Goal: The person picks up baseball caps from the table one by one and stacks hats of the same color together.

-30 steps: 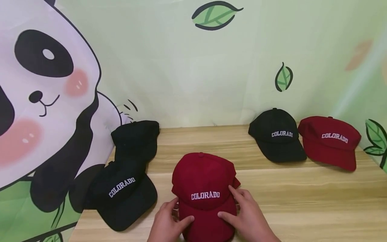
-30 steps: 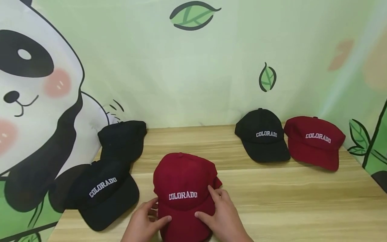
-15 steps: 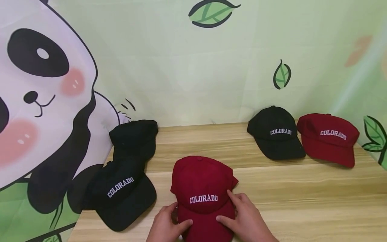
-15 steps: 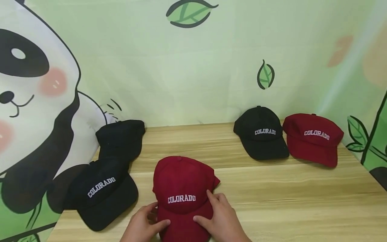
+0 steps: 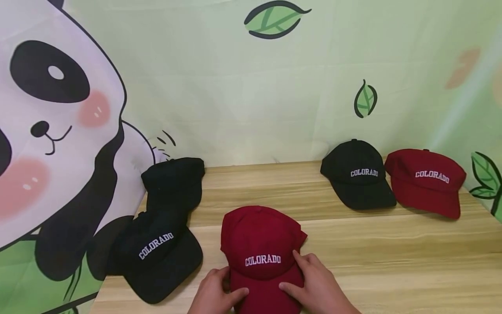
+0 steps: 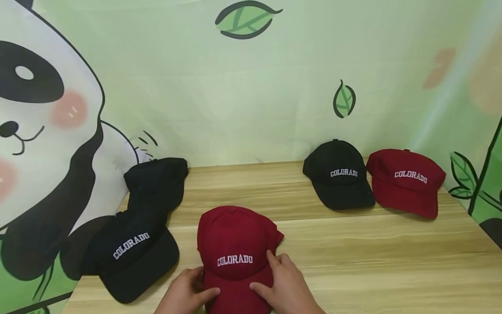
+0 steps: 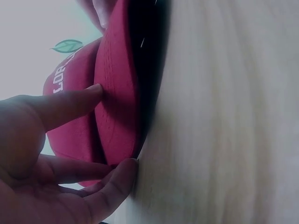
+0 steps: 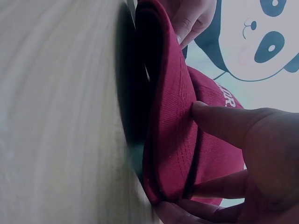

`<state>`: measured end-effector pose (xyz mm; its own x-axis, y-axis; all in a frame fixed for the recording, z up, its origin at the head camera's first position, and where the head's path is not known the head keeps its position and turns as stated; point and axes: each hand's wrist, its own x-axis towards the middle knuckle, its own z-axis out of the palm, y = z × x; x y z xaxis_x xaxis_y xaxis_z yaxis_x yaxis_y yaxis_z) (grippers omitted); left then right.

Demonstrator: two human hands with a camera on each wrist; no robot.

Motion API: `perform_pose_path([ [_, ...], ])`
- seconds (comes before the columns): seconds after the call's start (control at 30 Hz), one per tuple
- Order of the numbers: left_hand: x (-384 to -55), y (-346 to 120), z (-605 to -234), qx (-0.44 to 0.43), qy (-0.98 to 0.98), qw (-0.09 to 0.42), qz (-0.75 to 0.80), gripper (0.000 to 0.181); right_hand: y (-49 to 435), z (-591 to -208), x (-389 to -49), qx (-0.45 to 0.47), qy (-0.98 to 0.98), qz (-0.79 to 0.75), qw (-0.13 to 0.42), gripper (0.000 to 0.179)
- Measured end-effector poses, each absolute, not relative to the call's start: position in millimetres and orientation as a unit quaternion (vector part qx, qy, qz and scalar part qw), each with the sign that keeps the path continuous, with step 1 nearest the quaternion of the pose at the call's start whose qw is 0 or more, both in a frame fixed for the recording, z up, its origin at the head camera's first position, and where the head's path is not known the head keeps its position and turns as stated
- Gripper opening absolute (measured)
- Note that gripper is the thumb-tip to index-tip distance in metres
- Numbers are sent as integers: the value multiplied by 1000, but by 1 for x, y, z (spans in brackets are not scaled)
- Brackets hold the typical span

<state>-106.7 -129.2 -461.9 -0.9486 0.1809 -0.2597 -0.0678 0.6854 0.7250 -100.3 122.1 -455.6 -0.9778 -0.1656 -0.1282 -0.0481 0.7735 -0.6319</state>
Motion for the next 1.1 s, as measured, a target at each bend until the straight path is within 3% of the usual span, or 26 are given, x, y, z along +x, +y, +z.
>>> perform_pose_path([
  [0.63,-108,-131,-463,59,892,149,422,52,122,-455,-99,-63,940,-329,70,83],
  [1.1,-106,-118,-448,56,953,96,282,50,133,-452,-101,-93,934,-337,74,76],
])
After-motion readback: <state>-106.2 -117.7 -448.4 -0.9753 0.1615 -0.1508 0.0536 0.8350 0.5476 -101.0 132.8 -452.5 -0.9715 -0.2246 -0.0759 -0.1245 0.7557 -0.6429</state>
